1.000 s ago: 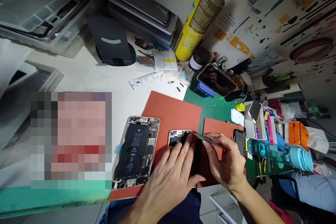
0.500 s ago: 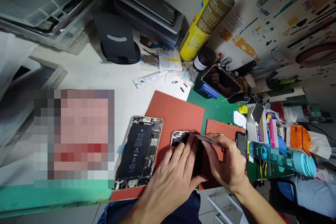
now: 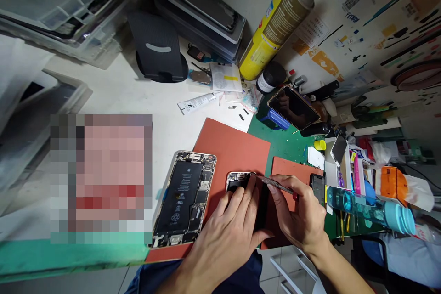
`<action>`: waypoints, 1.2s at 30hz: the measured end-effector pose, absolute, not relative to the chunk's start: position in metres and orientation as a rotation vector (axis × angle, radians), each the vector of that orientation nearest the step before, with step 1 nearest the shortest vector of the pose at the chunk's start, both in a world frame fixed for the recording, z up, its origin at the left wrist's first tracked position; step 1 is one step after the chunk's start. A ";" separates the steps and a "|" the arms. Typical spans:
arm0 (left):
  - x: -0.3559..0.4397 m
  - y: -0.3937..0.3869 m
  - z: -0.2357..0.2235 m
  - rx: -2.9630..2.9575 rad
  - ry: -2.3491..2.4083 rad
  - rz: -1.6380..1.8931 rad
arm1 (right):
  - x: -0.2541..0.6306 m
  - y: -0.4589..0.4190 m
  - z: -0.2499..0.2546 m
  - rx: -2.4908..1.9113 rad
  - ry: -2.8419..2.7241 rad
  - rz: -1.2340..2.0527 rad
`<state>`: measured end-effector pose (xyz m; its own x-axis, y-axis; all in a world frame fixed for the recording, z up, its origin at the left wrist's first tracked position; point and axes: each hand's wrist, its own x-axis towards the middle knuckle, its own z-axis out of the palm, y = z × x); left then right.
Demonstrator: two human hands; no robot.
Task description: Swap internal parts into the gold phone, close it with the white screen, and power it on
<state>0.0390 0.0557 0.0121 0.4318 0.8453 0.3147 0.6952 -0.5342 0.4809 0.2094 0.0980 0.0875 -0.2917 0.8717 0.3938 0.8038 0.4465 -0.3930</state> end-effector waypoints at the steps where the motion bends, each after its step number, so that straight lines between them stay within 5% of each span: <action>1: 0.039 0.056 0.012 2.411 1.333 0.772 | 0.209 0.098 0.088 -1.394 -2.144 0.168; 36: 0.041 0.056 0.012 2.450 1.309 0.739 | 0.199 0.127 0.095 -1.297 -2.393 -0.210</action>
